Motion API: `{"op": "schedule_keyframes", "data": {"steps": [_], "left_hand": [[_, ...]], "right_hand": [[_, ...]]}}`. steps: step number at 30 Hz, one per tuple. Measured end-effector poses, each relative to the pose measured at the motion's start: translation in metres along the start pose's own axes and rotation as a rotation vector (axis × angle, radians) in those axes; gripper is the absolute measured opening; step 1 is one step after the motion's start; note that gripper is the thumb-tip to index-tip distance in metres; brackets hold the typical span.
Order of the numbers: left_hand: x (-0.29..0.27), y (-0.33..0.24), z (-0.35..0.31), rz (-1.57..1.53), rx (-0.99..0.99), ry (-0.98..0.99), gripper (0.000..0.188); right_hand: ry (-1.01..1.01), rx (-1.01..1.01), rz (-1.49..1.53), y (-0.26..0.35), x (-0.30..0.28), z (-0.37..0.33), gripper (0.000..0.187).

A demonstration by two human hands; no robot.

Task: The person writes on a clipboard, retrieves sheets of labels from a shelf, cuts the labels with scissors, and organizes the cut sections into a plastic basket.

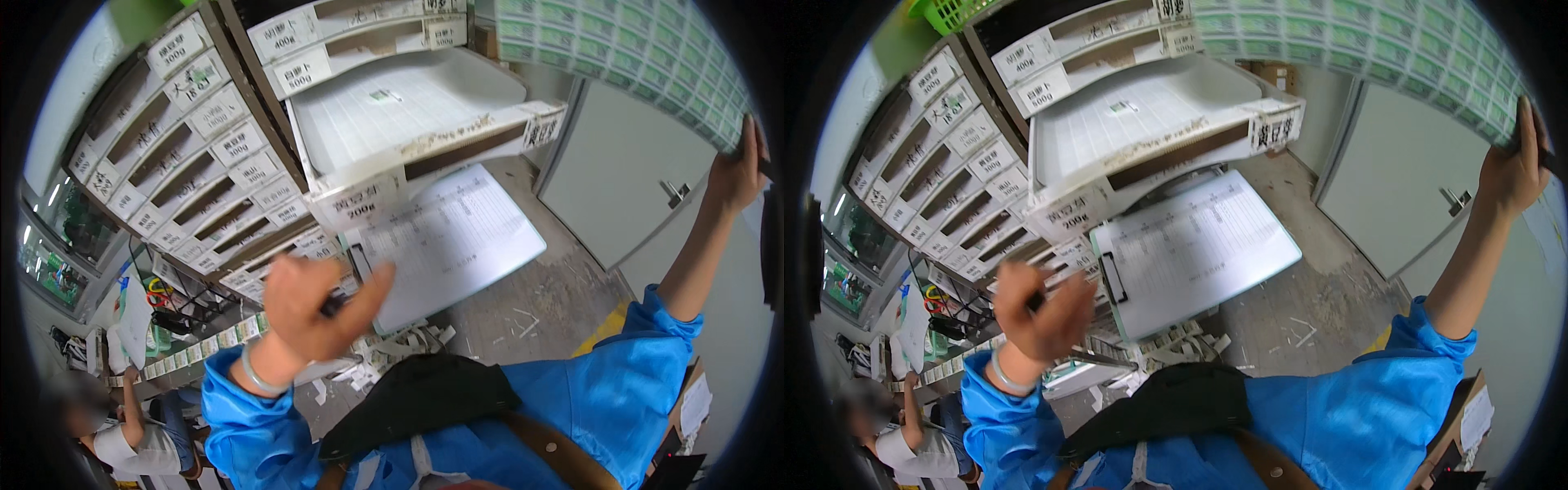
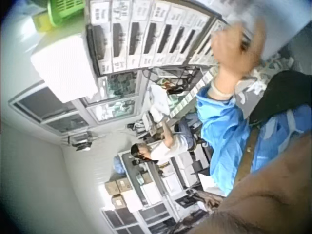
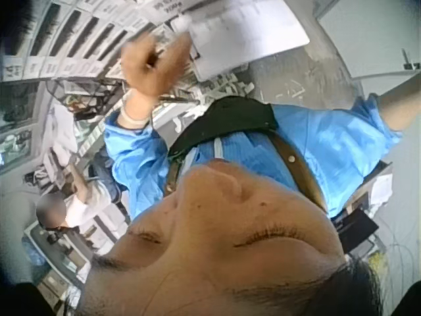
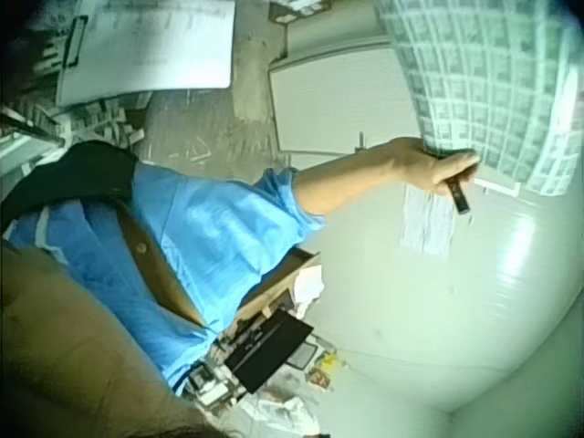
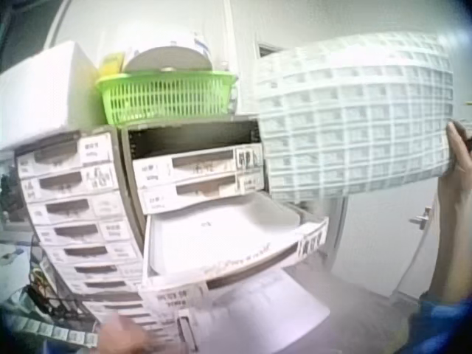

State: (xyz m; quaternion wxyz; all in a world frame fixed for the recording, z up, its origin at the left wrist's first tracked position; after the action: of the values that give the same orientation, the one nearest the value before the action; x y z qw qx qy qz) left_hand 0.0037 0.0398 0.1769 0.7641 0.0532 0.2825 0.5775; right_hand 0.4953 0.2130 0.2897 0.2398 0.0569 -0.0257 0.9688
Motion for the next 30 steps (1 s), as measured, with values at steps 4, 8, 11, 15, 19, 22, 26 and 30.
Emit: {"op": "schedule_keyframes", "data": {"steps": [4,8,11,15,19,22,26,30], "left_hand": [[0.024,0.014,0.020,0.208,0.033,-0.026,0.033],[0.032,0.025,0.025,0.232,-0.004,-0.037,0.027],[0.056,0.051,0.026,0.189,-0.093,-0.040,0.020],[0.090,0.071,0.013,0.126,-0.294,0.067,0.008],[0.126,0.033,-0.015,-0.279,-0.406,0.375,0.013],[0.136,-0.011,-0.043,-0.496,-0.272,0.694,0.030],[0.152,-0.029,-0.068,-0.568,-0.264,0.837,0.035],[0.146,-0.025,-0.075,-0.662,-0.320,0.831,0.036]], "right_hand": [[-0.247,0.444,0.458,-0.012,-0.045,-0.045,0.023],[-0.377,0.754,0.673,0.011,-0.065,-0.094,0.023],[-0.284,0.886,0.578,0.020,-0.087,-0.124,0.022],[-0.204,0.961,0.429,0.040,-0.071,-0.158,0.025],[-0.110,0.837,0.308,0.068,-0.064,-0.155,0.023],[-0.103,0.495,0.018,0.096,-0.050,-0.145,0.019],[0.255,-0.117,-0.334,0.150,0.005,-0.135,0.018],[0.624,-0.305,-0.225,0.200,0.068,-0.133,0.029]]}}
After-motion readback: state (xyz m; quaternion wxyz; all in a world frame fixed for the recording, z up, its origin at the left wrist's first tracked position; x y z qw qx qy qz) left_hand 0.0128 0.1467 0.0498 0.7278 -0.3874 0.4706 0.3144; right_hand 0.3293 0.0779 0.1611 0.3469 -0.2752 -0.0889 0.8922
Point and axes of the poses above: each hand's wrist, its own z-axis towards the middle knuckle, its own x-axis out of the palm, y = z × x, the point moved 4 cm from there along z, towards the middle knuckle, and after that the axes turned 13 degrees about z, right-handed, at the moved point
